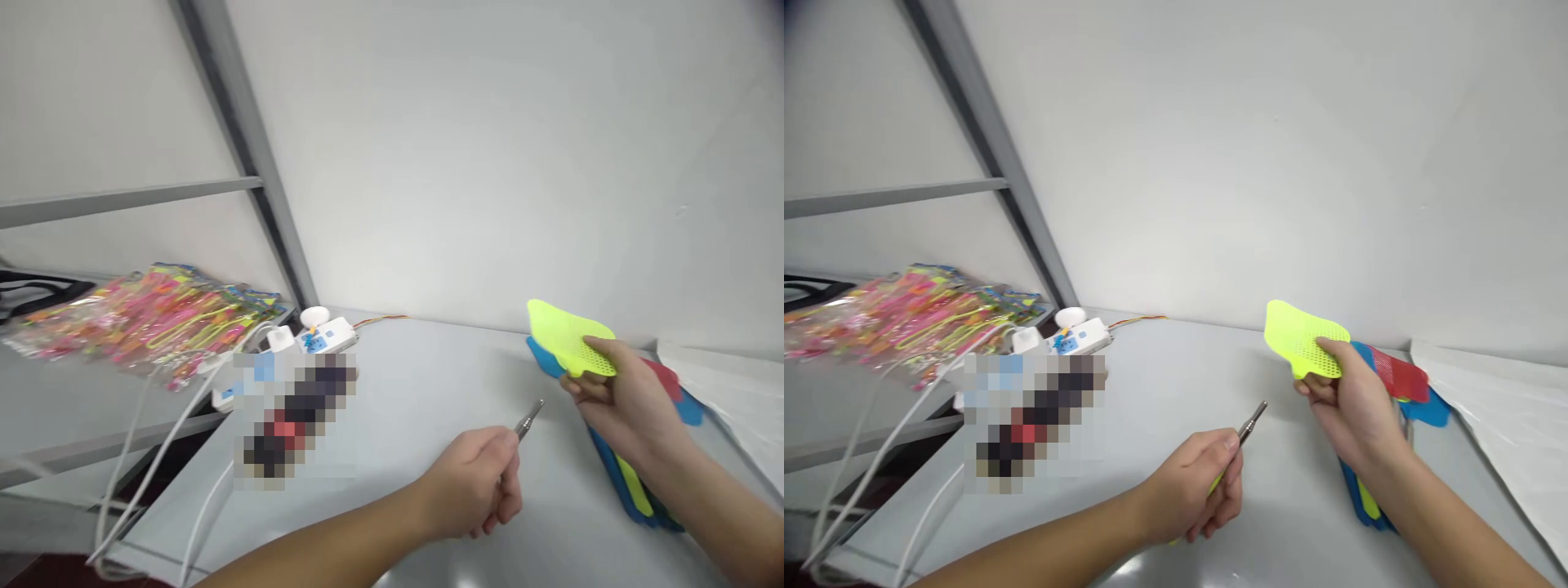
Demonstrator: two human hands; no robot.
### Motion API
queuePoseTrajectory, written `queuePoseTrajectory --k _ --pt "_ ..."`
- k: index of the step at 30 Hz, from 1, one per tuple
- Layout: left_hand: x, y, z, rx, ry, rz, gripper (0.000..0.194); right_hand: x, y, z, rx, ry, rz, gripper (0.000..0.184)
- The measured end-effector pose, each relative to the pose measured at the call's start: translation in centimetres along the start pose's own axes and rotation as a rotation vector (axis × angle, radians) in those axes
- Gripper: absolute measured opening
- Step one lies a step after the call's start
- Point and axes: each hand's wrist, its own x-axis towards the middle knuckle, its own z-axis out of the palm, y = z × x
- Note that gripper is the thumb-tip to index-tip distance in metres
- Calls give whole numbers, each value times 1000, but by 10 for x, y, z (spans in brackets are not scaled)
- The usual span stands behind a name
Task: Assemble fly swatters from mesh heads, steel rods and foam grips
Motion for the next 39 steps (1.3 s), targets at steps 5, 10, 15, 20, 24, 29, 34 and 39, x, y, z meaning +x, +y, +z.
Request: queuePoseTrajectory --k 5,10,15,20,24,29,34,39 --pt "2 -2 1 26 -1 -87 35 -20 17 -6 -98 5 -42 29" --pt "2 -2 -2 3 -4 -95 40 -25 26 -12 -158 -40 -39 32" --pt "2 1 -3 13 -8 -121 43 -27 25 -9 -185 -93 -83 35" --pt "1 2 -4 42 -10 -120 41 -28 25 -10 -271 -195 -199 44" --pt "1 0 -7 48 -19 -107 42 -26 28 -12 -239 -158 -152 41" --pt "2 0 -9 44 -41 -92 39 -26 29 -10 -177 -126 -85 39" --pt "3 -1 -10 4 -26 -92 43 -27 31 -10 -319 -228 -106 49" --pt "3 -4 -11 13 1 -104 45 -28 32 -9 -361 -335 -77 53"
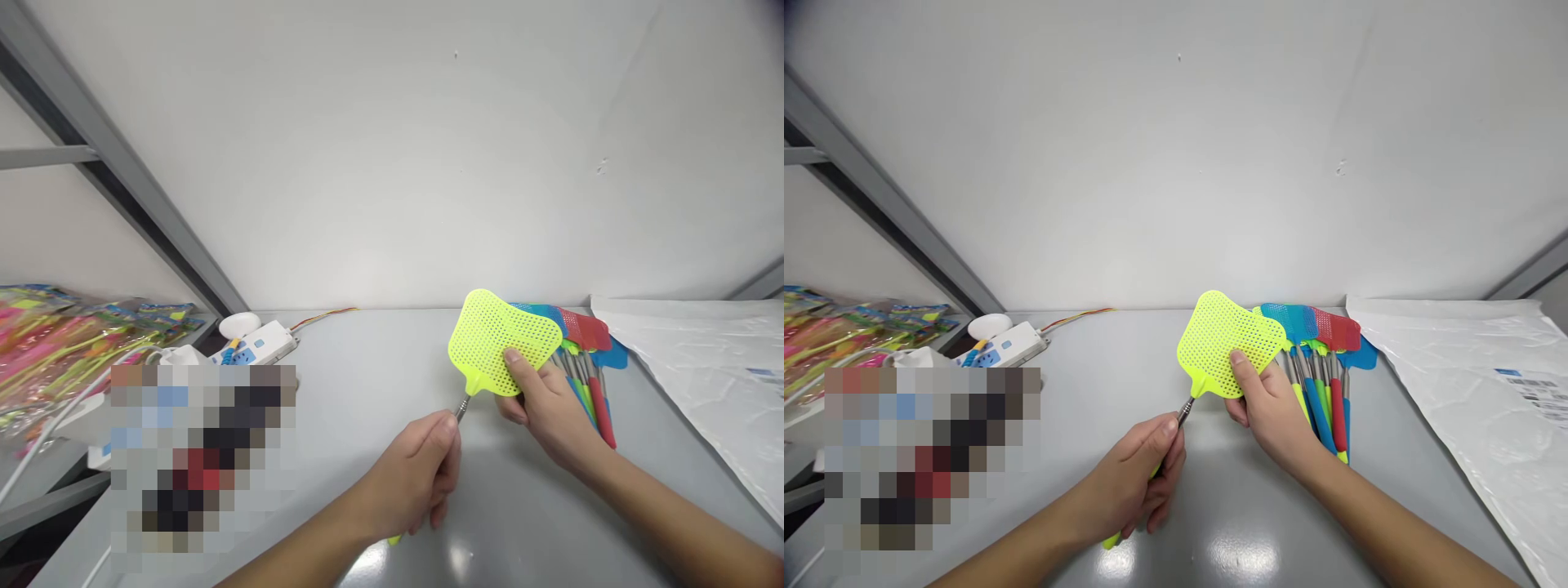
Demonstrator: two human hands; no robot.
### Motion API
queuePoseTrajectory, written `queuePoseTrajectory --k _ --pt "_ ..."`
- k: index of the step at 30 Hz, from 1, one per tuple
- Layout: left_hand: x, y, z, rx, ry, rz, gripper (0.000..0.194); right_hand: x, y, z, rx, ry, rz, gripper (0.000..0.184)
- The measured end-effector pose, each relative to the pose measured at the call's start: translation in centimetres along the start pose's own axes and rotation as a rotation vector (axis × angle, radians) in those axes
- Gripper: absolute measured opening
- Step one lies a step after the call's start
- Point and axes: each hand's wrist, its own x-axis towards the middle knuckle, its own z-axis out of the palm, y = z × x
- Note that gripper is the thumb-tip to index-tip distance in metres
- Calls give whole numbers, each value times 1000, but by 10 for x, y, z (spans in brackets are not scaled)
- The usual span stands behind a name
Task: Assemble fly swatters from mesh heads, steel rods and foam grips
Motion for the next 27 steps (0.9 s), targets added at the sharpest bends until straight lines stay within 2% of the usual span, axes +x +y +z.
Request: queuePoseTrajectory --k 5,10,15,18,21,23,27 --pt "0 0 -3 21 23 -14 43 -3 -3 1 -25 -24 -6 58" --pt "-2 10 -2 -74 -26 30 37 -5 -6 1 -62 -66 17 61" --pt "-5 19 -1 -157 -90 43 31 -11 -8 8 0 -107 64 48" --pt "-5 20 -2 -183 -142 42 33 -17 -8 14 -10 -181 51 39" --pt "-5 20 -3 -196 -188 30 37 -19 -7 16 0 -214 50 38" --pt "-4 21 -4 -199 -197 20 37 -15 -8 10 19 -177 42 37" --pt "-5 25 -2 -184 -201 6 36 -1 -14 -13 87 11 -6 31"
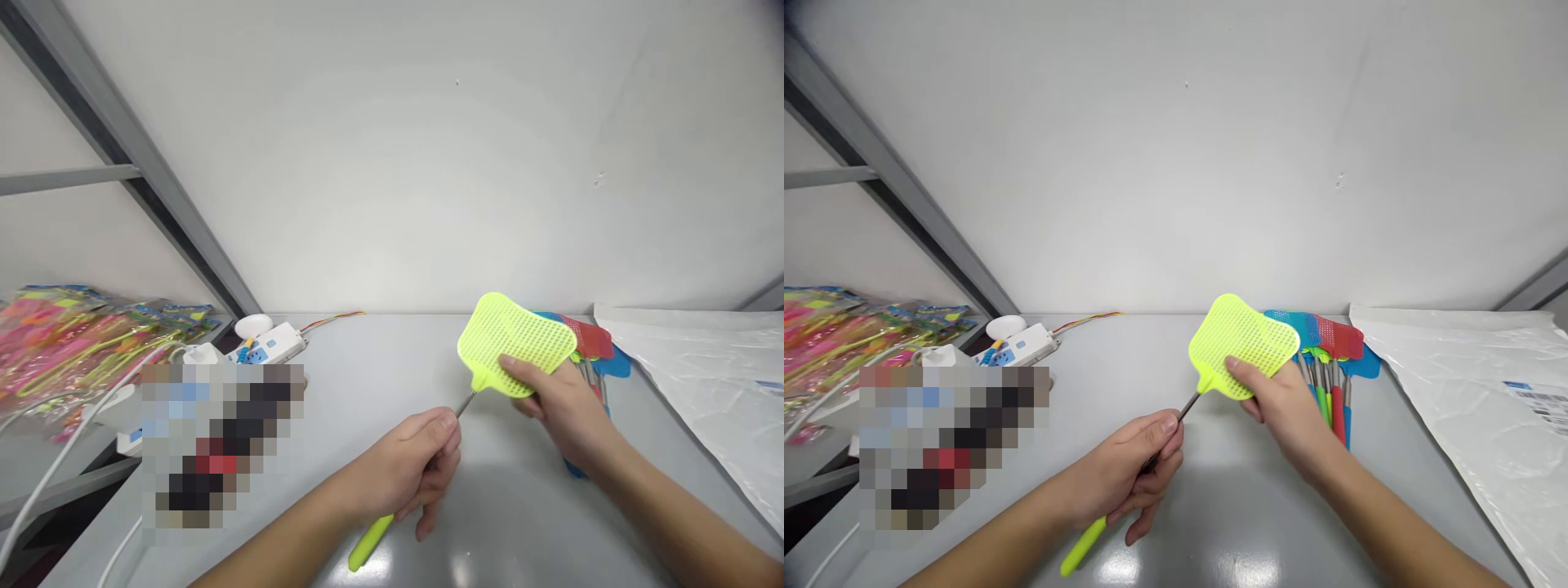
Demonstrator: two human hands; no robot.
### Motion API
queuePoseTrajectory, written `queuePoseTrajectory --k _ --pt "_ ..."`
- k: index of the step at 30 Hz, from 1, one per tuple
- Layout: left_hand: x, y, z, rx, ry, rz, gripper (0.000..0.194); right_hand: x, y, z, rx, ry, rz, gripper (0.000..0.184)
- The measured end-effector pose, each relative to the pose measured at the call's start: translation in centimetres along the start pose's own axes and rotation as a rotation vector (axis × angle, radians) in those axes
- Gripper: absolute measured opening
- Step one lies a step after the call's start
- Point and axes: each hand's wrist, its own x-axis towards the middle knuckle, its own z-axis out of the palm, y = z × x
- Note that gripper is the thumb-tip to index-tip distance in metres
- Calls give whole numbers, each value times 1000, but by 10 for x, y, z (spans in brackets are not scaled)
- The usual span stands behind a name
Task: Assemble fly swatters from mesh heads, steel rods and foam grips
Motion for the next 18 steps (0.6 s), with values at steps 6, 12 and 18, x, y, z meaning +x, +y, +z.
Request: queuePoseTrajectory --k 6,12,18 --pt "-3 3 -1 61 5 11 35 2 3 1 104 100 -19 38" --pt "-2 0 -1 89 -6 30 36 -23 18 43 39 -244 118 32" --pt "-7 7 0 140 -18 -19 38 -9 2 11 29 14 7 35"
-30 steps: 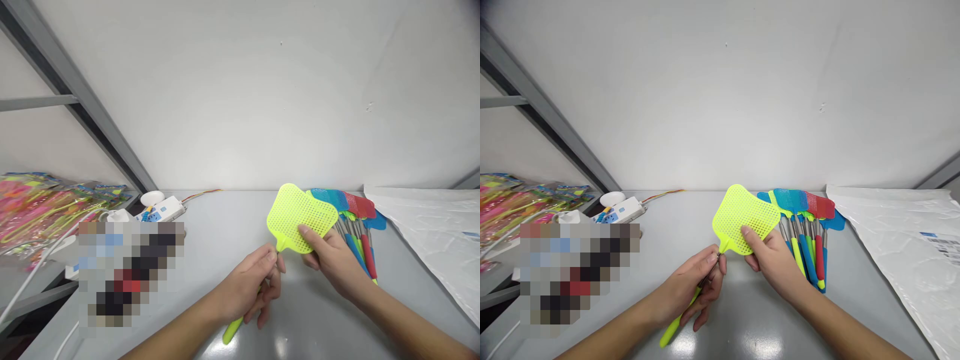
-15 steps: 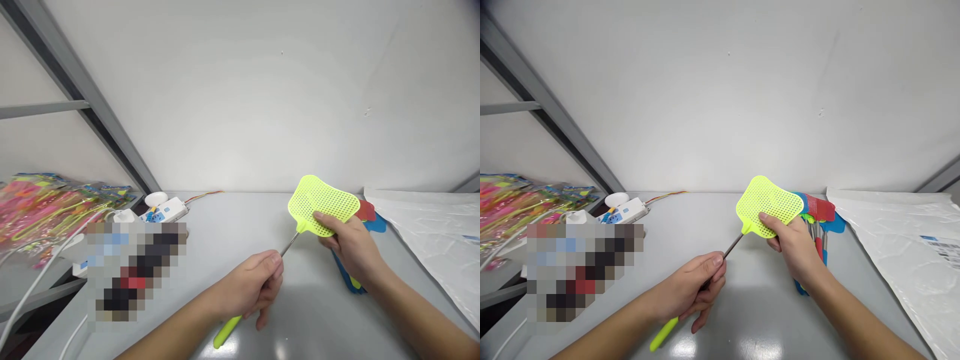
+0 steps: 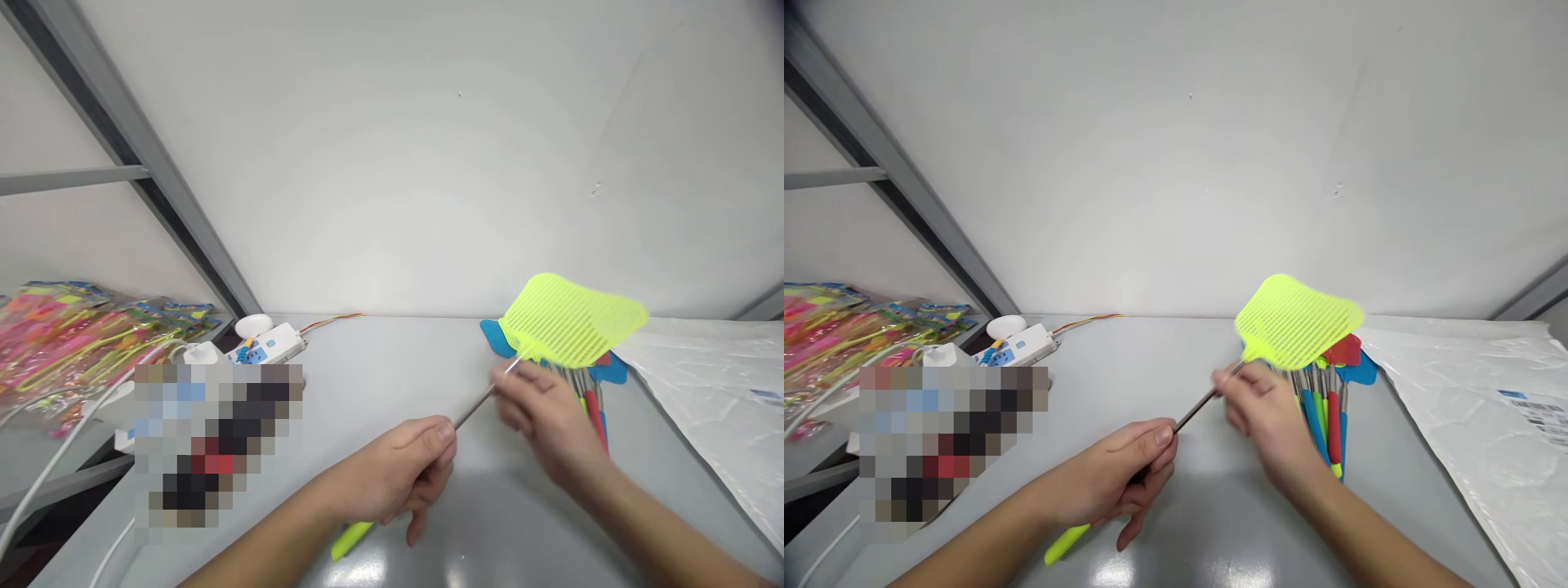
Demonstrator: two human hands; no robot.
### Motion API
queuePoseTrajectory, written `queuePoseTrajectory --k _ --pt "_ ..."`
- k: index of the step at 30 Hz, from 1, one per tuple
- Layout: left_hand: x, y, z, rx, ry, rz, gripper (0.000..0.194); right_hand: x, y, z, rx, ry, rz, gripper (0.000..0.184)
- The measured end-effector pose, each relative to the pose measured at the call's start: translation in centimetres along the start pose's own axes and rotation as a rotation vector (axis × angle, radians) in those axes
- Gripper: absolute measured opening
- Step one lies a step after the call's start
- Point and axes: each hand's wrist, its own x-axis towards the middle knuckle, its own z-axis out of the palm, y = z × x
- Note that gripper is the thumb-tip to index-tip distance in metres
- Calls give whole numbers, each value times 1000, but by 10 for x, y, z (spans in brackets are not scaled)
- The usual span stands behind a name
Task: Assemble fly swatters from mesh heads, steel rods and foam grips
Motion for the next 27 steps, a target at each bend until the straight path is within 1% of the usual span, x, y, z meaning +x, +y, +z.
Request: queuePoseTrajectory --k 1,3,5,6,7,9,11,12,14,15,16,19,20,21,23,24,27 --pt "-1 2 -1 8 4 -1 38 4 -2 -6 0 50 -32 34" --pt "-2 3 -2 30 14 -1 38 9 -1 -12 -3 90 -90 35" --pt "-3 3 -4 58 18 -6 37 8 5 -7 9 95 -117 37" --pt "-3 3 -5 73 19 -6 37 5 9 -1 16 72 -103 36" --pt "-2 2 -5 85 21 -4 37 2 13 6 15 21 -71 34" --pt "-1 0 -6 95 19 -2 36 -6 20 19 2 -129 8 32" --pt "0 -2 -6 77 12 -7 36 -11 23 26 -21 -252 53 34" --pt "0 -2 -5 64 7 -11 36 -13 22 27 -32 -273 51 36" --pt "1 -2 -6 41 -3 -14 39 -13 17 22 -65 -261 37 38" --pt "0 -1 -6 37 -10 -14 40 -11 13 17 -78 -232 31 38" --pt "-1 0 -7 42 -17 -15 41 -8 9 11 -78 -185 20 38" --pt "-4 5 -11 91 -11 -12 42 3 -5 -11 -19 15 -40 35" --pt "-5 7 -12 113 -5 -11 42 8 -8 -18 4 63 -60 33" --pt "-6 9 -13 131 1 -12 42 11 -10 -23 16 79 -72 32" --pt "-7 11 -14 153 3 -18 40 15 -11 -29 7 52 -75 32" --pt "-7 11 -15 160 5 -20 40 15 -9 -27 -8 29 -77 33" --pt "-6 9 -14 168 11 -29 39 7 0 -11 -71 -70 -58 33"
